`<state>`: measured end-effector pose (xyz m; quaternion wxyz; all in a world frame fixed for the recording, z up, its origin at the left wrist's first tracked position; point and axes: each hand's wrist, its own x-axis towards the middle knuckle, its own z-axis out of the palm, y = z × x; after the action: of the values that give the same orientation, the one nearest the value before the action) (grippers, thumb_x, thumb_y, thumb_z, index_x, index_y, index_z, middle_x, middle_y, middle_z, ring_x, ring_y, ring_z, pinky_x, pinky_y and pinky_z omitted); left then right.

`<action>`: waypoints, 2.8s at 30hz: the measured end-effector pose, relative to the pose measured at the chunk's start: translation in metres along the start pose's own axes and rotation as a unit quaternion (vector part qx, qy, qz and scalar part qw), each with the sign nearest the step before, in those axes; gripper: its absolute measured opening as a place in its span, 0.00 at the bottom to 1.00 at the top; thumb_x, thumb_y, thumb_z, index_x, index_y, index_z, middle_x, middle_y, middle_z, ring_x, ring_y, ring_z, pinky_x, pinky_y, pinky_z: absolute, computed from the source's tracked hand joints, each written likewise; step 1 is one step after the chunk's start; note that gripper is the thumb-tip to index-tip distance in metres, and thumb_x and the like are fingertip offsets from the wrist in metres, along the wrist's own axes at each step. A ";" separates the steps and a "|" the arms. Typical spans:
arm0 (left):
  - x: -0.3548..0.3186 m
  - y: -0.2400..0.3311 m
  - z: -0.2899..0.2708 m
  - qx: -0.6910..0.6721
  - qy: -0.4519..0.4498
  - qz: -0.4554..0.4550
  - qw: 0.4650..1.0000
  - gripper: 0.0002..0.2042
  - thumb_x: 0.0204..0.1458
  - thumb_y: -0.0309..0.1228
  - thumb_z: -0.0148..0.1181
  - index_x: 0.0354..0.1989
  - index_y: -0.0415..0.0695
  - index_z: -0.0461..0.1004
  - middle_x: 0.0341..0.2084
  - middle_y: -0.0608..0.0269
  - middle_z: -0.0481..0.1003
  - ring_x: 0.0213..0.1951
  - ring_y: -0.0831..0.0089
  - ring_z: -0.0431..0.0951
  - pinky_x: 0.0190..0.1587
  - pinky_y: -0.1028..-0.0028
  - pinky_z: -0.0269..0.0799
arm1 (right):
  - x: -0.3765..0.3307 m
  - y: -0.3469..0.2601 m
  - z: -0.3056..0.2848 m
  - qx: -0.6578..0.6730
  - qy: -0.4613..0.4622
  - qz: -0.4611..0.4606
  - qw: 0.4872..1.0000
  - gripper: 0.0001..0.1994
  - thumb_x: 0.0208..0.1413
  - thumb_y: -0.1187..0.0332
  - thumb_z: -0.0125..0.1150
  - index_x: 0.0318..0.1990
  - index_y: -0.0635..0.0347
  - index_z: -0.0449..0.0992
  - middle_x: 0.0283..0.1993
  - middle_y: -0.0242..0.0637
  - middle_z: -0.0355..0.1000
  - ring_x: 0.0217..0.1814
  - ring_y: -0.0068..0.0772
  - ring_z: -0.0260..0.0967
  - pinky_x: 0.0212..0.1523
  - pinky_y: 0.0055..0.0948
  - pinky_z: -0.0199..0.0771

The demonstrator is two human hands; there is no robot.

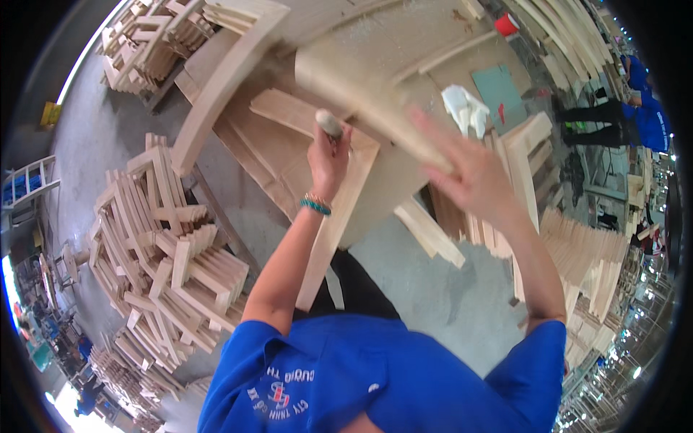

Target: The person assembles wooden frames by joining two L-shaped pieces together using a small cylindrical dowel. They repeatedly pick up frame pieces, insert the dowel into the corner joint, and place the assembled frame onto a growing stack.

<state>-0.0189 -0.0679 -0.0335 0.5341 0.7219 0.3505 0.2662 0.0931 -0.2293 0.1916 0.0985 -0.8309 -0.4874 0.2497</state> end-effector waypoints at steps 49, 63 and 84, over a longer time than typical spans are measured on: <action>0.124 0.086 -0.208 0.483 -0.137 0.138 0.854 0.25 0.39 0.40 0.65 0.48 0.48 0.67 0.28 0.53 0.79 0.32 0.53 0.80 0.35 0.59 0.75 | -0.047 -0.020 0.206 0.601 0.306 0.225 0.703 0.37 0.58 0.74 0.52 0.72 0.47 0.42 0.32 0.31 0.66 0.19 0.18 0.60 0.16 0.20 0.64; 0.095 0.018 -0.175 0.257 -0.096 0.086 0.958 0.20 0.47 0.38 0.64 0.49 0.49 0.74 0.39 0.57 0.78 0.41 0.58 0.79 0.43 0.64 0.74 | 0.014 -0.030 0.247 0.259 0.353 0.240 0.867 0.41 0.51 0.65 0.61 0.71 0.48 0.45 0.44 0.52 0.68 0.44 0.56 0.70 0.45 0.48 0.71; -0.022 0.019 -0.231 -0.126 -0.129 -0.205 0.962 0.11 0.51 0.35 0.66 0.40 0.46 0.76 0.25 0.77 0.69 0.26 0.86 0.69 0.26 0.81 0.68 | 0.289 -0.005 -0.183 0.145 0.624 0.006 0.768 0.51 0.42 0.41 0.68 0.64 0.72 0.54 0.66 0.64 0.51 0.70 0.58 0.49 0.65 0.43 0.57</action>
<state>-0.2032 0.0465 0.0511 0.7046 0.5894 0.3829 0.0980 0.2986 0.0360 0.2578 0.4986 -0.7825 -0.2718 -0.2555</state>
